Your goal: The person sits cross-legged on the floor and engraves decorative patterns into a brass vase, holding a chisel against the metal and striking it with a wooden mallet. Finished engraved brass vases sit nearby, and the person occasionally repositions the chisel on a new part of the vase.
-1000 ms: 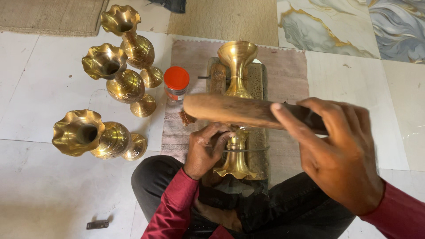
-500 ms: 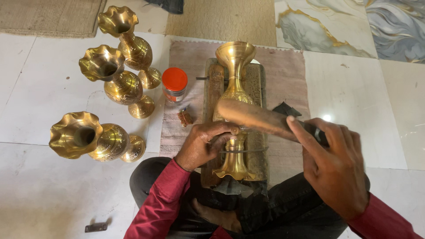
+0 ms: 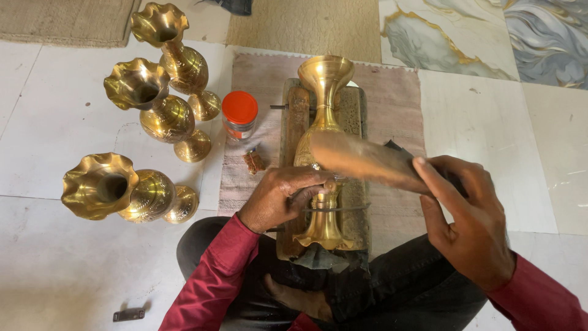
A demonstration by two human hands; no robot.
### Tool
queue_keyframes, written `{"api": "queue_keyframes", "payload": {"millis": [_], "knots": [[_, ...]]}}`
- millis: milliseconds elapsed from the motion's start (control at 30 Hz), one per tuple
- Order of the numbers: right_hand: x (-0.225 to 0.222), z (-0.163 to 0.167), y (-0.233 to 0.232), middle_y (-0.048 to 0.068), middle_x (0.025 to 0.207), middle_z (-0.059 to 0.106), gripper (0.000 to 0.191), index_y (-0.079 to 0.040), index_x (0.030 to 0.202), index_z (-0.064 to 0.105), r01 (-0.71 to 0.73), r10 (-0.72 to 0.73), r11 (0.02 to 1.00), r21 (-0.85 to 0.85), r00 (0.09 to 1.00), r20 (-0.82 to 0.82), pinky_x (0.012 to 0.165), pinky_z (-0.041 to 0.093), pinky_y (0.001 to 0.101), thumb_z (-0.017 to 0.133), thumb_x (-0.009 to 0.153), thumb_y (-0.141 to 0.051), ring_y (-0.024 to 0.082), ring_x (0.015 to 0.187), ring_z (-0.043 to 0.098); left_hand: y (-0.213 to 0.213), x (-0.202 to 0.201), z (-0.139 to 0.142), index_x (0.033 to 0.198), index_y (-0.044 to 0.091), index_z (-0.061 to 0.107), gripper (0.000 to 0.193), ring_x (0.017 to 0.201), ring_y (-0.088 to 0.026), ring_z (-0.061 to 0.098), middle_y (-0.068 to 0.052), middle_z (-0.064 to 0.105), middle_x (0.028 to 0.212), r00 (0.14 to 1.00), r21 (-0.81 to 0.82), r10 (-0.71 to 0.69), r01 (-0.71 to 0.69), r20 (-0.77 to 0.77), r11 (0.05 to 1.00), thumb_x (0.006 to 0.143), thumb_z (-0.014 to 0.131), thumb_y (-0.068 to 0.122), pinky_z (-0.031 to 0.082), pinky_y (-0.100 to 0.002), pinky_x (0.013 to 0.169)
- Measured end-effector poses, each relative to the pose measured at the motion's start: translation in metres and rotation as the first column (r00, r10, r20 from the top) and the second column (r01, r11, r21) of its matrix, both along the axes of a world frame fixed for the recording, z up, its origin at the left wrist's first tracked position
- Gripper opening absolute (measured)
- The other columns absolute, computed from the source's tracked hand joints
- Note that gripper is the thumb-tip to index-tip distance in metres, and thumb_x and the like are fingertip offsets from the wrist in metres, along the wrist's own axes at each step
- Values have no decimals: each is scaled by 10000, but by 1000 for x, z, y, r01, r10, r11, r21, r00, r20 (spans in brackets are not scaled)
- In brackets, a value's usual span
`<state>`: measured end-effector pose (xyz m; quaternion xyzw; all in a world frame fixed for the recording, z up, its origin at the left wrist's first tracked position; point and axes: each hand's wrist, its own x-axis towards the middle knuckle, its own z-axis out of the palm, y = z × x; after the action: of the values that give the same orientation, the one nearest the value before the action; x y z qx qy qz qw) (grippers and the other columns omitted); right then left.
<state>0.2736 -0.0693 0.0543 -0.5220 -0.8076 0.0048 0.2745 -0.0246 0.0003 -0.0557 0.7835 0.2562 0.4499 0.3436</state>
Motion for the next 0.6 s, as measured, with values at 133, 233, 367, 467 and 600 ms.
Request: {"api": "queue_keyframes", "payload": {"millis": [133, 233, 367, 467, 600], "knots": [[-4, 8, 8, 85, 1200, 624, 634, -276, 1395, 622, -188, 120, 967, 174, 933, 340, 996, 456, 478, 737, 861, 45, 273, 1089, 601, 1, 0, -17, 1159, 31, 681, 444, 970, -303, 764, -154, 744, 1086, 993, 6, 89, -88, -80, 996, 728, 752, -47, 627, -363, 876], [-10, 13, 10, 77, 1194, 630, 637, -274, 1400, 623, -175, 116, 974, 144, 930, 349, 971, 453, 472, 740, 853, 32, 259, 1082, 599, -5, 2, -25, 1119, 21, 704, 345, 973, -310, 763, -161, 757, 1058, 992, -1, 126, -126, -17, 992, 785, 760, -41, 621, -379, 876], [-21, 25, 16, 74, 1193, 624, 702, -298, 1414, 607, -178, 92, 973, 148, 884, 458, 959, 452, 466, 727, 808, 36, 254, 1070, 600, -16, 9, -28, 1121, -2, 722, 290, 993, -280, 755, -170, 766, 1080, 973, -6, 205, -206, 104, 979, 840, 755, -62, 617, -372, 868], [-32, 34, 27, 96, 1245, 596, 706, -280, 1471, 573, -204, 152, 975, 91, 905, 398, 1002, 449, 459, 715, 848, 21, 260, 1091, 586, -24, 17, -27, 1117, -2, 710, 223, 947, -192, 778, -122, 792, 1030, 947, -249, 253, -201, 200, 947, 903, 736, -59, 625, -303, 837], [-43, 54, 31, 76, 1180, 617, 742, -322, 1437, 593, -229, 142, 970, 87, 814, 562, 931, 421, 482, 722, 790, 18, 263, 1012, 591, -35, 28, -26, 1076, -9, 706, 146, 906, -124, 763, -102, 796, 987, 885, -400, 373, -246, 278, 883, 939, 717, -57, 618, -249, 802]]}}
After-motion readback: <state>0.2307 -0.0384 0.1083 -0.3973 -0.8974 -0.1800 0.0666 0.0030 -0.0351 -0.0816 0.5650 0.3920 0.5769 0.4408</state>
